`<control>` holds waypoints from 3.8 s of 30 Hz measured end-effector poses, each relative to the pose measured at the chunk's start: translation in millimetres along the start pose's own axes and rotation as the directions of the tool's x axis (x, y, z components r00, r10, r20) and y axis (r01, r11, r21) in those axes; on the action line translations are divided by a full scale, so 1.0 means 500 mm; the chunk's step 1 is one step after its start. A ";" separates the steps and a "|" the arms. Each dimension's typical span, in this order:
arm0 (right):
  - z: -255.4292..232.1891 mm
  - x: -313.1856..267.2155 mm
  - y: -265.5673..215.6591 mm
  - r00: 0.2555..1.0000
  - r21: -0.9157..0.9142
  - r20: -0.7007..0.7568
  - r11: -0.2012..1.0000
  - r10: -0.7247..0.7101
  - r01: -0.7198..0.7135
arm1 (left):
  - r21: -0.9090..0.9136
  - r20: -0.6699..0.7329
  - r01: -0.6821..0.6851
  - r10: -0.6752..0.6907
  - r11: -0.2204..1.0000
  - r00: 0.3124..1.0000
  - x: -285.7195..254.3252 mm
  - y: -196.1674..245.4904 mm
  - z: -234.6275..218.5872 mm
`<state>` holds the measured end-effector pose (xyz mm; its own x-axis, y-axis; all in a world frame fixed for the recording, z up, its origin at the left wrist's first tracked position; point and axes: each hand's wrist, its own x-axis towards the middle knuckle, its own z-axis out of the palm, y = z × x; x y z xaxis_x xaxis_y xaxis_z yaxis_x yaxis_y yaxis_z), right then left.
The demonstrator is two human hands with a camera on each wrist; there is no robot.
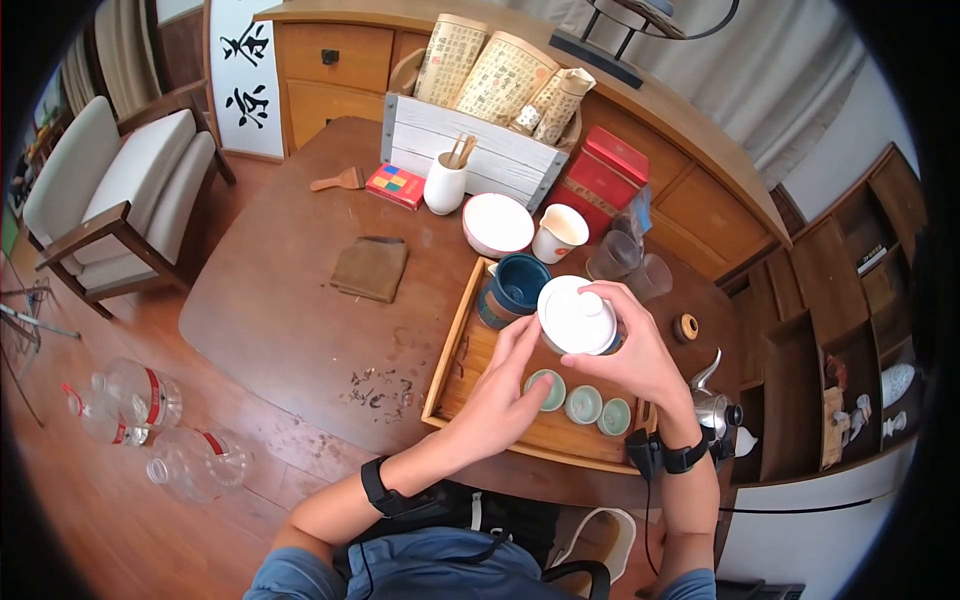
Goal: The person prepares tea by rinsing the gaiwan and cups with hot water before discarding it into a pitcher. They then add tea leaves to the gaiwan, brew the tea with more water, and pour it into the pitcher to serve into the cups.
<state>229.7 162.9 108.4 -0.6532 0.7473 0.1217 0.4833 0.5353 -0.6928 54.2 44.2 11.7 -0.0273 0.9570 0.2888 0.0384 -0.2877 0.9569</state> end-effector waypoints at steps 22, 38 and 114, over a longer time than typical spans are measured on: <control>-0.061 0.082 -0.024 0.974 -0.196 0.200 0.978 0.106 -0.067 | -0.302 -0.012 0.042 -0.048 0.952 0.999 0.048 -0.036 0.032; -0.073 0.105 -0.028 0.955 -0.181 0.263 0.980 0.134 -0.087 | -0.402 -0.054 0.089 -0.121 0.911 0.991 0.065 -0.025 0.042; -0.073 0.163 -0.099 0.917 -0.379 0.369 0.926 0.154 -0.003 | 0.150 -0.065 -0.101 0.111 0.984 0.992 0.062 -0.006 -0.006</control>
<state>173.6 211.8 178.5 -0.7394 0.6221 -0.2575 0.6700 0.6422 -0.3724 50.1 74.4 17.6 -0.0873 0.9146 0.3949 0.1899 -0.3739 0.9078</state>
